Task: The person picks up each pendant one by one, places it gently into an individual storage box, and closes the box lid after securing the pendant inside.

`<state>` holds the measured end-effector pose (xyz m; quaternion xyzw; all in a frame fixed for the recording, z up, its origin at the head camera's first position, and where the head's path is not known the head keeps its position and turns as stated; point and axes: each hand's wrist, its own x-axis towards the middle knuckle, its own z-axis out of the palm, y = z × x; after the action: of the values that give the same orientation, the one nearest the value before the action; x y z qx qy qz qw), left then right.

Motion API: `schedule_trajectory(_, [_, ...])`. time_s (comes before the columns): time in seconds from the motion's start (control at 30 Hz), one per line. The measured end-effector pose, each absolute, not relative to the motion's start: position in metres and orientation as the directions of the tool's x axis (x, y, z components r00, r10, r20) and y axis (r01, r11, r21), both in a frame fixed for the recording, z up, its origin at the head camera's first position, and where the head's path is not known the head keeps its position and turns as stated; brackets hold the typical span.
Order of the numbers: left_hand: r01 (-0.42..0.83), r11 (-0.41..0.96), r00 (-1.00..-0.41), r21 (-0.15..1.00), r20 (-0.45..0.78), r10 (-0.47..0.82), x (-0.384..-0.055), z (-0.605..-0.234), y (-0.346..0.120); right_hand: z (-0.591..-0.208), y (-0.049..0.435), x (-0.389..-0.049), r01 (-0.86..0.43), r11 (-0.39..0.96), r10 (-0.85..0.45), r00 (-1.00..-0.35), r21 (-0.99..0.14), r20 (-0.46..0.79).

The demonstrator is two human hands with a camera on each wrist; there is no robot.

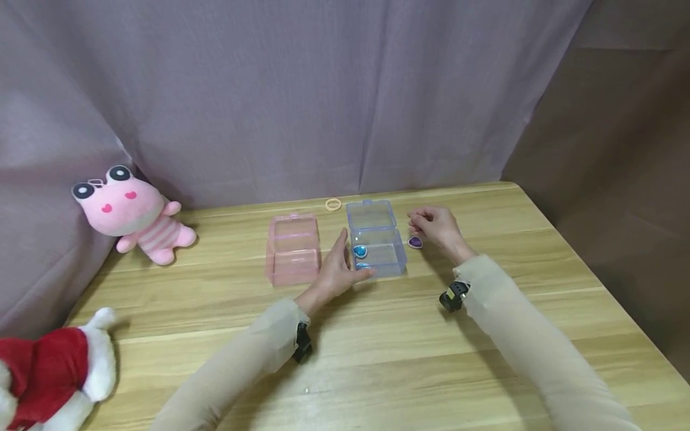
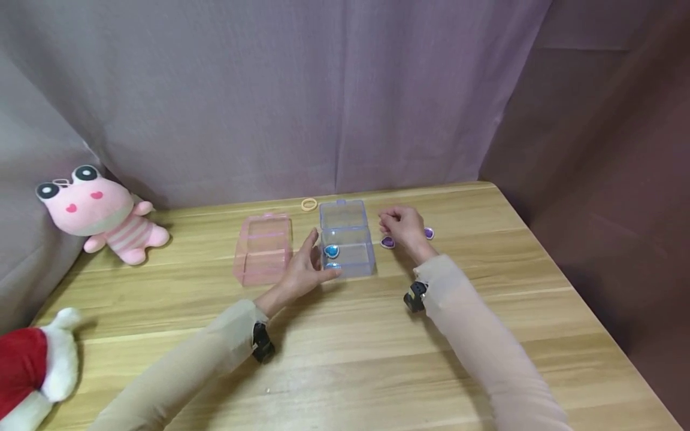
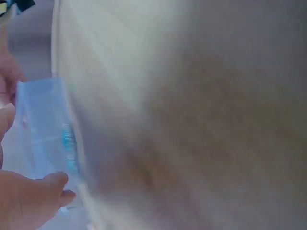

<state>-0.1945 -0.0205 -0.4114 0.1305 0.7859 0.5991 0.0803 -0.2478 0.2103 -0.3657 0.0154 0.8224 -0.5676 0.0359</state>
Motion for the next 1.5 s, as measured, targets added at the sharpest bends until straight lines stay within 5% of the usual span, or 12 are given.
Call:
schedule_trajectory(0.33, [0.240, 0.378, -0.945, 0.894, 0.125, 0.304, -0.182, -0.355, -0.101, -0.346, 0.197, -0.228, -0.031, 0.400, -0.066, -0.998, -0.916, 0.005])
schedule_trajectory(0.63, [0.161, 0.350, -0.946, 0.923, 0.043, 0.322, -0.189, -0.380, -0.183, -0.347, 0.195, -0.218, -0.078, 0.394, -0.097, -0.994, -0.916, 0.043])
schedule_trajectory(1.1, [0.146, 0.343, -0.939, 0.928, 0.021, 0.342, -0.190, -0.412, -0.191, -0.367, 0.253, -0.227, -0.022, 0.323, 0.057, -0.997, -0.946, 0.043])
schedule_trajectory(1.5, [0.187, 0.241, -0.921, 0.952, 0.085, 0.381, -0.191, -0.420, -0.190, -0.392, 0.293, -0.239, 0.094, 0.622, 0.186, -0.982, -0.777, 0.030])
